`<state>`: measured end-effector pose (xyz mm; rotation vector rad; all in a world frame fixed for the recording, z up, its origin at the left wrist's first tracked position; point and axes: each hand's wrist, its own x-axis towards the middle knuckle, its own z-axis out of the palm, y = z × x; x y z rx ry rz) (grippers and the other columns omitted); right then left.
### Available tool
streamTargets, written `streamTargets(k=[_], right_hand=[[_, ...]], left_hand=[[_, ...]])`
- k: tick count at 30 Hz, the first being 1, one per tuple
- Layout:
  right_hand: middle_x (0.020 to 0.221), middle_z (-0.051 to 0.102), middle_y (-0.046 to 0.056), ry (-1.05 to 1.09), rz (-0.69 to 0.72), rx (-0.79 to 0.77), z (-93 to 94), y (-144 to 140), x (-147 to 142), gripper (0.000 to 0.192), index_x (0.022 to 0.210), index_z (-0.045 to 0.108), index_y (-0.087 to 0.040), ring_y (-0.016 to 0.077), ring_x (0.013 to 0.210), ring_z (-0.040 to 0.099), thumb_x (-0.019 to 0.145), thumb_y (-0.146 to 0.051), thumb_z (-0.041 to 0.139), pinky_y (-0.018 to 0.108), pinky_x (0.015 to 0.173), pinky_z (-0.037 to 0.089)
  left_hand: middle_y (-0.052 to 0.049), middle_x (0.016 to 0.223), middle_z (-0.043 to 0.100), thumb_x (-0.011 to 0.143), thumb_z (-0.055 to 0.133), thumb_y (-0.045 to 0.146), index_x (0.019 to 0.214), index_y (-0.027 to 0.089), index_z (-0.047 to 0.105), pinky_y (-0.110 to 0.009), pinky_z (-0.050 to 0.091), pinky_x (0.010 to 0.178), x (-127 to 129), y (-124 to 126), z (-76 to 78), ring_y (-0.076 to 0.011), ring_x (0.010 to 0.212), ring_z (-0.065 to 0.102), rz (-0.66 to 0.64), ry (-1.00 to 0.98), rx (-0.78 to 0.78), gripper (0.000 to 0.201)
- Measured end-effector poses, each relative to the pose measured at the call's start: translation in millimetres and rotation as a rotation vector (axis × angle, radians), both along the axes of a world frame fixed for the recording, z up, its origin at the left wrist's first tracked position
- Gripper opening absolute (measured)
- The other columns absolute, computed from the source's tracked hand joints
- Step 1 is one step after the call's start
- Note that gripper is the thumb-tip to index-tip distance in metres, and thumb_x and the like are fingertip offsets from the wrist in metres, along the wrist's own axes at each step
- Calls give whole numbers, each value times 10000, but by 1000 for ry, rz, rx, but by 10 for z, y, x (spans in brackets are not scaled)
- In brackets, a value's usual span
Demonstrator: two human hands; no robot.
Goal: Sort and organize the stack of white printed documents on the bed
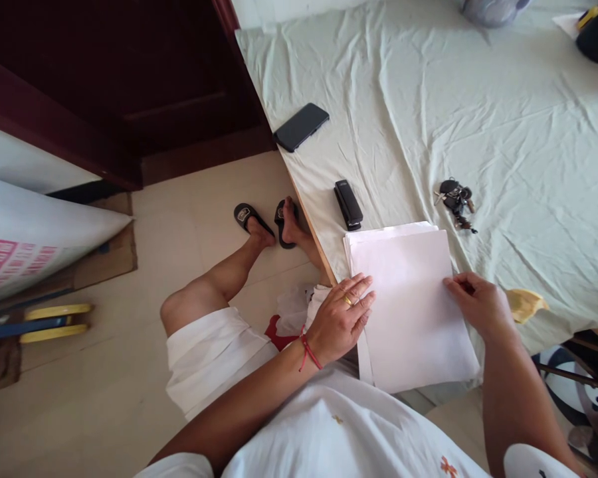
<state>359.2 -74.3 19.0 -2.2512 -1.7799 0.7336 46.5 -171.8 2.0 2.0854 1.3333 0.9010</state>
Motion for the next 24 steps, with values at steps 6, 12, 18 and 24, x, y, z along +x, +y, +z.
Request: streamTargets(k=[6,12,18,24], right_hand=[[621,612,39,-5,-55,-25,86,20,-121,453,768,667,-223,194,581,525,747,-664,567,350,592,399],[598,577,22,4,-82,-19,70,20,-101,468,752,651,-221,178,565,495,744,-681,564,335,574,378],[599,577,21,27,-26,-49,43,21,-92,464,733,627,-225,179,568,499,735,-684,551,336,576,378],[599,585,24,-3,-18,-54,62,24,-121,488,725,625,-227,177,552,493,725,-708,548,340,567,377]], left_hand=[[-126,1513,623,1033,484,219,1394,187,628,-493,463,1223,176,116,-44,-257,1476,527,15,21,147,389],[-132,1415,697,999,515,174,1323,160,657,-519,519,1173,276,255,-185,-282,1386,613,106,51,228,354],[-122,1283,759,964,519,137,1249,172,689,-488,569,1121,285,297,-292,-254,1275,681,180,-29,253,333],[-123,1298,755,942,520,128,1197,165,698,-538,503,1172,302,242,-322,-292,1376,612,257,9,270,313]])
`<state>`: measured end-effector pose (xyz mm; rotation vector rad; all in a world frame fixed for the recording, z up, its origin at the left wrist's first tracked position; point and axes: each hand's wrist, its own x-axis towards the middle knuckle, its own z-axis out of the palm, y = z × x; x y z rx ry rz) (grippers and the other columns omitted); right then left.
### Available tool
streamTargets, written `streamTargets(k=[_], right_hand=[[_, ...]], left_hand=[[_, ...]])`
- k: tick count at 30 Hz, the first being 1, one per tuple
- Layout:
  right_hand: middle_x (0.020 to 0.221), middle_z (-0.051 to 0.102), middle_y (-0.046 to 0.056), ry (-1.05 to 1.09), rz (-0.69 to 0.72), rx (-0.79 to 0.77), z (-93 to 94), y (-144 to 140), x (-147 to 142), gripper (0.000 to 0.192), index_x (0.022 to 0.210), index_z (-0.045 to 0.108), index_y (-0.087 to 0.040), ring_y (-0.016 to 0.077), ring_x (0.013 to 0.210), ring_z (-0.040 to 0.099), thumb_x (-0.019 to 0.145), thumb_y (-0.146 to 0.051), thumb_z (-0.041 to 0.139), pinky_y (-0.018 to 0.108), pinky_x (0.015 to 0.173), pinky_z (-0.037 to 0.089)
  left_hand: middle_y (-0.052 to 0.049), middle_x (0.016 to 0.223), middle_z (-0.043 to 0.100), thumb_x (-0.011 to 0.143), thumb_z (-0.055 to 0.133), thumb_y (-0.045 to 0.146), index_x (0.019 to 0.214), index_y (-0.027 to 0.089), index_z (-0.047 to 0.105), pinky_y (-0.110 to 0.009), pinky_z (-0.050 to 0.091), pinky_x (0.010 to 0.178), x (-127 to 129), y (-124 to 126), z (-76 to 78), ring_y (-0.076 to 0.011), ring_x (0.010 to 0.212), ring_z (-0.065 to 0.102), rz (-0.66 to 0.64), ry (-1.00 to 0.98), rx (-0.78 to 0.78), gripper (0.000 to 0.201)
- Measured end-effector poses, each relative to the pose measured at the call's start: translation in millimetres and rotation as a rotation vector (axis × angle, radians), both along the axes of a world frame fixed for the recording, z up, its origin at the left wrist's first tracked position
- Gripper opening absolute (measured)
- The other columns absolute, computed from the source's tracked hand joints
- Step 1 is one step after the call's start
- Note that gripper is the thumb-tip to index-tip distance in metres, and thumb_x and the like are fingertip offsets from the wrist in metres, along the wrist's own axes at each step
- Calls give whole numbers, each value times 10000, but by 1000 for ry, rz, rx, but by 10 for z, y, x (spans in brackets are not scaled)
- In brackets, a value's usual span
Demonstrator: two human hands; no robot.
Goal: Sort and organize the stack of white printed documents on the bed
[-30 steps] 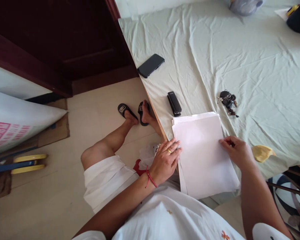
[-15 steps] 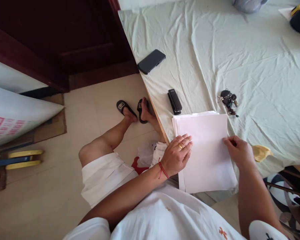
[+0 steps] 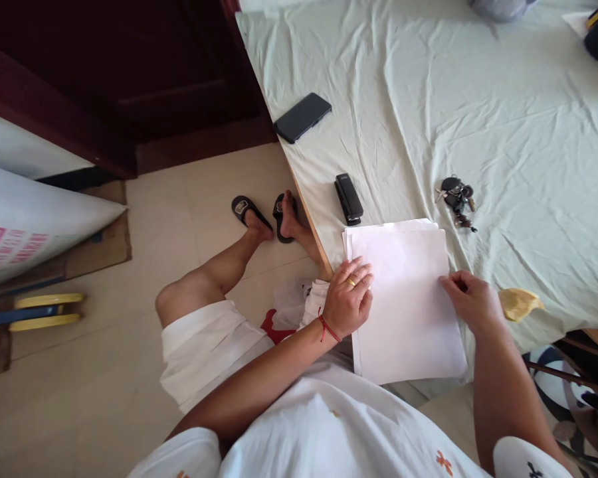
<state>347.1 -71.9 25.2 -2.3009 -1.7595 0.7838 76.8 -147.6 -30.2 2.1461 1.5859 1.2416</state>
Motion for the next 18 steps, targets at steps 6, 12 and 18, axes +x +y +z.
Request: streamTargets(k=[6,12,18], right_hand=[[575,557,14,23,-14,28,-5,-26,-20,466,712,621,-225,167,538,470,733,-688,563,332,560,369],[571,536,6,27,-29,52,11,-26,-55,409,710,617,-227,164,550,467,746,-632,569,324,566,357],[576,524,-10,20,-29,15,-30,-26,-59,417,726,614,-235,159,548,450,760,-649,568,324,569,349]], left_hand=[[-109,1368,727,961,508,186,1192,199,708,-596,396,1231,12,-38,-34,-310,1447,545,32,38,-19,305],[-106,1307,754,960,517,243,1163,194,715,-562,406,1223,-44,-35,36,-296,1416,570,-26,-70,2,288],[-116,1227,777,951,495,182,1139,178,716,-530,490,1158,-49,-21,41,-281,1334,636,-32,-123,11,291]])
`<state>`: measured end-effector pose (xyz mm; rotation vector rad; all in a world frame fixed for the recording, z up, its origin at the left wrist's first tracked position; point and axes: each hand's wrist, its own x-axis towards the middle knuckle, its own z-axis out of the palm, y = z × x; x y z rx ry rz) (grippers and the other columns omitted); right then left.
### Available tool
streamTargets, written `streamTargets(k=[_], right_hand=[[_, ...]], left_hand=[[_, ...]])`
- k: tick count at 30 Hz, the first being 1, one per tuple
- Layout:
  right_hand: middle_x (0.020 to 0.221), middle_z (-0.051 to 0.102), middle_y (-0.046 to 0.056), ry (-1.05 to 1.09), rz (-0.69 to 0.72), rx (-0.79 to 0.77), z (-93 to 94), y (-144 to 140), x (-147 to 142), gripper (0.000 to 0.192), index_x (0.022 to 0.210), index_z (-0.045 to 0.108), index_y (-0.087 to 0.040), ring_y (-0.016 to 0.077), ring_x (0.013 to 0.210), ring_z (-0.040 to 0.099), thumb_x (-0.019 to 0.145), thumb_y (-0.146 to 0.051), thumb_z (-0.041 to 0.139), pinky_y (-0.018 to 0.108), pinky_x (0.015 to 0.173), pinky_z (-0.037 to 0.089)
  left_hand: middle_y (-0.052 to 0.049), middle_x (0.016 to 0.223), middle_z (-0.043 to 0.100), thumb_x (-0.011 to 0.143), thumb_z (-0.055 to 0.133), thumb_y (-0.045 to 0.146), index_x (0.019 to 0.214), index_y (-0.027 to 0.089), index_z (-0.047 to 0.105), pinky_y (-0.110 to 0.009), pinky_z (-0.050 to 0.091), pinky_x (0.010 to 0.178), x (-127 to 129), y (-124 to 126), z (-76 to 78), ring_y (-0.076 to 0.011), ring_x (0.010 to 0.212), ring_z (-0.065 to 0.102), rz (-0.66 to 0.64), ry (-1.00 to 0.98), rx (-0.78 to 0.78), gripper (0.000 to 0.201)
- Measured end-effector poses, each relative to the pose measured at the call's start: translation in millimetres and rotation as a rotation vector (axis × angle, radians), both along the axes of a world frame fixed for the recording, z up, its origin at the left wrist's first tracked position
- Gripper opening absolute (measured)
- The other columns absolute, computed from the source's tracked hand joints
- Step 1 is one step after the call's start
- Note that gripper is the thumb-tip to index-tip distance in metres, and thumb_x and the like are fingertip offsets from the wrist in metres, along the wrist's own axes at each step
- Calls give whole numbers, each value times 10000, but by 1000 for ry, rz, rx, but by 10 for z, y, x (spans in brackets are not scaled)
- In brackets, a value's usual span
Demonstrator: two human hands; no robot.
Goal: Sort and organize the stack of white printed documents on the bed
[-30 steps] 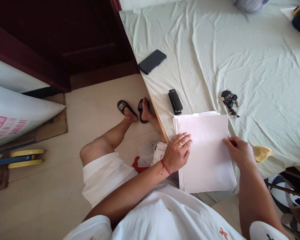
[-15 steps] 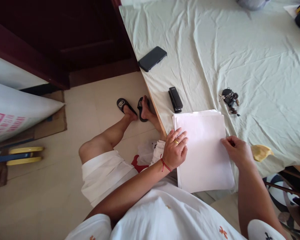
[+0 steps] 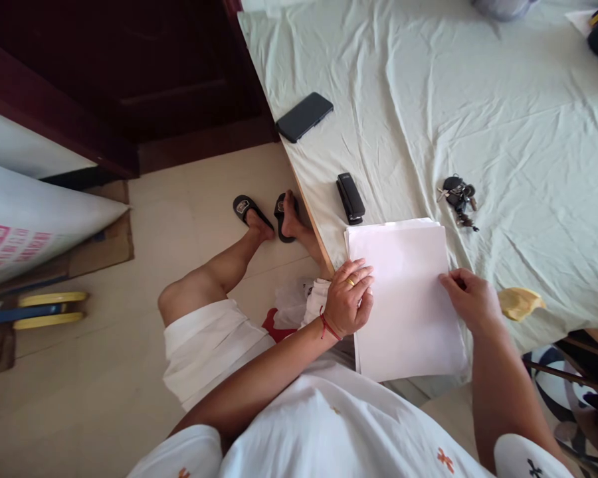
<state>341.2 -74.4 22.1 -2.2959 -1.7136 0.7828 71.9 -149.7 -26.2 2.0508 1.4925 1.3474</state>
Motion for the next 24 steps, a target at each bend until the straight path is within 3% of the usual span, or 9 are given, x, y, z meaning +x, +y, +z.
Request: streamTargets(k=[6,15,17,21,24], right_hand=[[577,535,-6,-29,4,14,-52,4,20,391,726,609,-236,167,559,470,780,-621,563,326,585,353],[616,575,26,-79,34,-14,-14,16,-3,348,723,601,-245,207,600,516,786,-585,559,351,614,379],[721,628,52,-117,82,54,0,21,0,312,771,606,-248,242,694,557,779,-559,576,378,669,409],[933,659,96,-165,207,354,94,115,-91,300,977,626,-239,303,903,575,826,-498,612,451,839,449],[903,672,85,-89,453,448,192,297,-321,213,990,649,-234,279,885,568,934,-426,578,450,893,461]], left_hand=[[-125,1234,774,946,497,168,1142,170,707,-548,493,1165,23,2,-16,-291,1340,637,22,18,14,288],[-134,1168,787,909,505,142,1044,145,727,-484,577,1088,47,16,-32,-271,1197,701,27,74,3,260],[-130,1170,783,911,496,162,1041,159,730,-498,580,1077,56,15,-41,-275,1193,699,25,101,-20,267],[-136,1167,777,909,502,169,1024,155,728,-499,577,1071,70,16,-32,-281,1187,691,33,131,-38,254],[-127,1153,780,911,507,155,1012,156,728,-489,577,1065,75,21,-16,-275,1176,691,41,127,-32,244]])
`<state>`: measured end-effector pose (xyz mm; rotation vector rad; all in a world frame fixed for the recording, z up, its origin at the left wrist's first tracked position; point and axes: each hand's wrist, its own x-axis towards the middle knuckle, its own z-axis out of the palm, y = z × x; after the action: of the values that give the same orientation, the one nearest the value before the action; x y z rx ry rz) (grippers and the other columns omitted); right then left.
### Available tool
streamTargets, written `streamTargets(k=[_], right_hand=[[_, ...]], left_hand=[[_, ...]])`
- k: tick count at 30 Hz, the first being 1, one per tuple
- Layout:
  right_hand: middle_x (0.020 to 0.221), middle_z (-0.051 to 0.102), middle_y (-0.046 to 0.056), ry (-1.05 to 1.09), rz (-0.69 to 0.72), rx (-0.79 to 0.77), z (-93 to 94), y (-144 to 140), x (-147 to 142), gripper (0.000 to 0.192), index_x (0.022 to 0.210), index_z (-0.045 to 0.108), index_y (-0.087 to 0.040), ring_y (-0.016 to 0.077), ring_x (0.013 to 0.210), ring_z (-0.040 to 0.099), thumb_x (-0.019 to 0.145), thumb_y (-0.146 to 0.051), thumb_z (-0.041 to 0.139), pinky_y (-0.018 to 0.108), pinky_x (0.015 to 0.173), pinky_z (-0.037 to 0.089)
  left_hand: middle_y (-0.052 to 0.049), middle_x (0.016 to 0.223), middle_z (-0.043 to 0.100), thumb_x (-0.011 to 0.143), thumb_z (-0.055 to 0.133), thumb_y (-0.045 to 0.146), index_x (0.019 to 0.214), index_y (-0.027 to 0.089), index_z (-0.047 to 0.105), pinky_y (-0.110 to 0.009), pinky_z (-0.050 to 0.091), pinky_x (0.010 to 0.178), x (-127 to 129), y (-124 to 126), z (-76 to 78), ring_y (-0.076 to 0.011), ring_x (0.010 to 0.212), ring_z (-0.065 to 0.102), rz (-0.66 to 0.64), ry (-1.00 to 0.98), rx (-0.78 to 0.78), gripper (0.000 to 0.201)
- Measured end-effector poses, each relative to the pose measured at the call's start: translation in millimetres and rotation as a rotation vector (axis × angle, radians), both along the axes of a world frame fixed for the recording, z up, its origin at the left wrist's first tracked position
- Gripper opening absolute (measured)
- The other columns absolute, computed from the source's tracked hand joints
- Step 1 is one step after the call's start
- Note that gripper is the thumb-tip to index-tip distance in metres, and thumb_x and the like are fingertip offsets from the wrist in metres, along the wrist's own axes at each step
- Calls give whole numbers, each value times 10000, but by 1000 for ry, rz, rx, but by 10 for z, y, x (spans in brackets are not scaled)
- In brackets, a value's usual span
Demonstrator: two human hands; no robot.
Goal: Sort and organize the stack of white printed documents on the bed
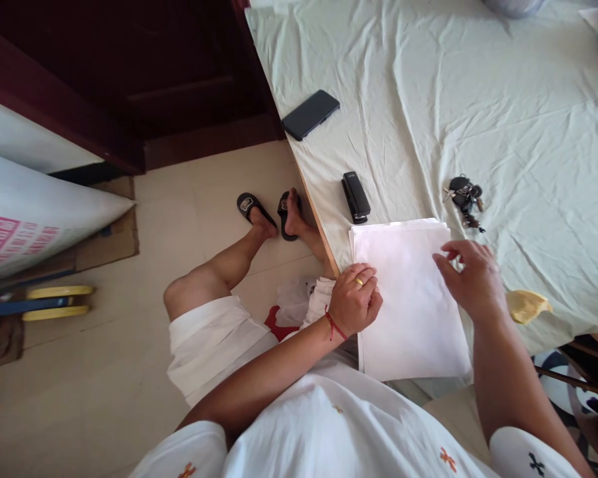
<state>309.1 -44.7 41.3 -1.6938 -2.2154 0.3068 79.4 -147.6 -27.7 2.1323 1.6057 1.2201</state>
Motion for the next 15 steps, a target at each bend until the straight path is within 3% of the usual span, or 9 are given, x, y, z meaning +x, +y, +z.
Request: streamTargets(k=[3,6,11,15], right_hand=[[1013,716,112,-57,262,20,36,239,-297,246,1057,698,-209,299,979,569,994,-378,532,469,941,461],[1178,724,131,-141,404,15,-2,459,-516,324,1224,706,-197,345,1134,557,999,-357,536,519,987,440],[1124,738,109,-230,538,-38,-67,687,-581,311,1169,753,-246,358,1152,548,976,-421,583,526,990,438],[1091,740,108,-252,552,-65,-30,766,-535,288,1121,775,-256,356,1117,546,956,-433,618,519,945,436]], left_hand=[[-120,1135,783,910,511,146,1011,152,731,-479,581,1059,6,9,8,-271,1161,694,12,-2,33,242],[-124,1115,784,903,522,139,990,137,730,-464,587,1050,13,17,3,-271,1140,695,23,0,67,226],[-130,1124,780,918,507,161,981,151,728,-484,583,1052,17,15,-17,-277,1160,693,11,4,19,230],[-128,1118,783,916,509,158,971,146,723,-477,580,1061,12,10,-14,-274,1146,699,12,7,33,221]])
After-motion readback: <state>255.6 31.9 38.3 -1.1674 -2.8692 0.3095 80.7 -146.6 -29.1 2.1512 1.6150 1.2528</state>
